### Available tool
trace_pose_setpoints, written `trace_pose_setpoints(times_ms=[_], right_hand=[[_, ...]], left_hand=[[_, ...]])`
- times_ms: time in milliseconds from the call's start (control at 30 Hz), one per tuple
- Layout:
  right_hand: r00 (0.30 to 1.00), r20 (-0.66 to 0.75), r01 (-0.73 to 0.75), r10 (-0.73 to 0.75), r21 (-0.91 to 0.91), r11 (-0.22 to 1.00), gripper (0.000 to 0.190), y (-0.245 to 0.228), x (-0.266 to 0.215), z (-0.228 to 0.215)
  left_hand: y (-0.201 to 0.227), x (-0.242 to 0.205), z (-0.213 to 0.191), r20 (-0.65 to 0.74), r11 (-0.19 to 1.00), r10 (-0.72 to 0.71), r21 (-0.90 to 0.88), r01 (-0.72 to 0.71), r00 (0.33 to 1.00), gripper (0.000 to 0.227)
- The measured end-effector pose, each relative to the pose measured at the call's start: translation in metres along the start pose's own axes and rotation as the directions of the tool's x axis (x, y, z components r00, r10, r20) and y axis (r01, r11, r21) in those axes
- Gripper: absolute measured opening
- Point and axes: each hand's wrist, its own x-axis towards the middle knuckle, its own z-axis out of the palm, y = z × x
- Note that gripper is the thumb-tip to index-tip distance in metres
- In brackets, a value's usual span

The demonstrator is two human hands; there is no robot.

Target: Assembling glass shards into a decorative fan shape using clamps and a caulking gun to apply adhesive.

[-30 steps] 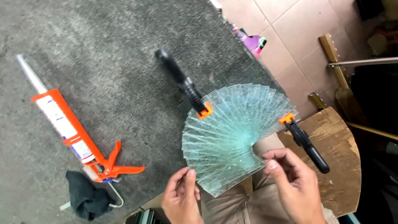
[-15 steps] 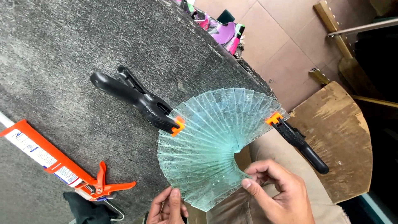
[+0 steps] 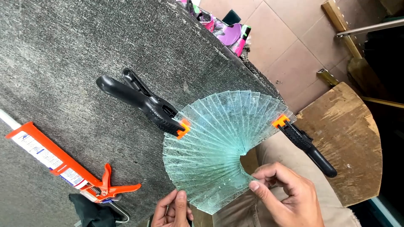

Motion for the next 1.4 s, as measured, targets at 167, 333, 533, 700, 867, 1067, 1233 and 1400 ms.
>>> trace_pose_setpoints(times_ms=[167, 333, 533, 700, 867, 1067, 1233, 1400], right_hand=[[1.0, 0.003, 0.004, -0.004, -0.016, 1.0, 0.011, 0.002, 0.001, -0.002], [1.0, -0.003, -0.02, 0.02, -0.032, 0.999, 0.012, -0.002, 0.002, -0.003], [1.0, -0.001, -0.028, 0.028, -0.028, 0.999, 0.012, -0.004, 0.002, -0.003], [0.999, -0.006, -0.043, 0.042, -0.029, 0.999, 0.011, 0.002, 0.001, -0.002], [0.999, -0.003, -0.053, 0.053, -0.024, 0.998, 0.011, 0.0, 0.001, -0.002], [1.0, 0.009, -0.023, 0.023, -0.022, 0.999, 0.011, 0.003, 0.002, -0.004], [0.999, 0.035, -0.013, 0.014, -0.037, 0.999, 0.012, 0.012, 0.001, -0.005], [0.982, 0.022, -0.188, 0.188, 0.018, 0.982, 0.022, -0.008, 0.003, -0.008]], left_hand=[[-0.006, 0.001, 0.0, 0.001, 0.999, 0.005, -0.036, -0.005, 1.0, 0.021], [-0.004, 0.001, 0.001, -0.005, 0.999, -0.007, -0.041, 0.007, 1.0, 0.022], [0.001, -0.001, 0.0, 0.01, 1.0, -0.02, -0.023, 0.02, 1.0, 0.024], [-0.003, 0.001, -0.001, 0.023, 0.999, -0.007, -0.039, 0.008, 1.0, 0.022], [-0.004, 0.001, -0.001, 0.02, 1.0, 0.003, -0.026, -0.003, 1.0, 0.024], [-0.005, 0.001, 0.001, 0.015, 1.0, 0.013, -0.017, -0.013, 1.0, 0.023], [0.015, -0.009, 0.002, -0.004, 0.999, -0.044, 0.0, 0.044, 0.999, 0.023], [0.001, -0.011, -0.002, 0.009, 0.956, -0.077, -0.282, 0.077, 0.997, 0.024]])
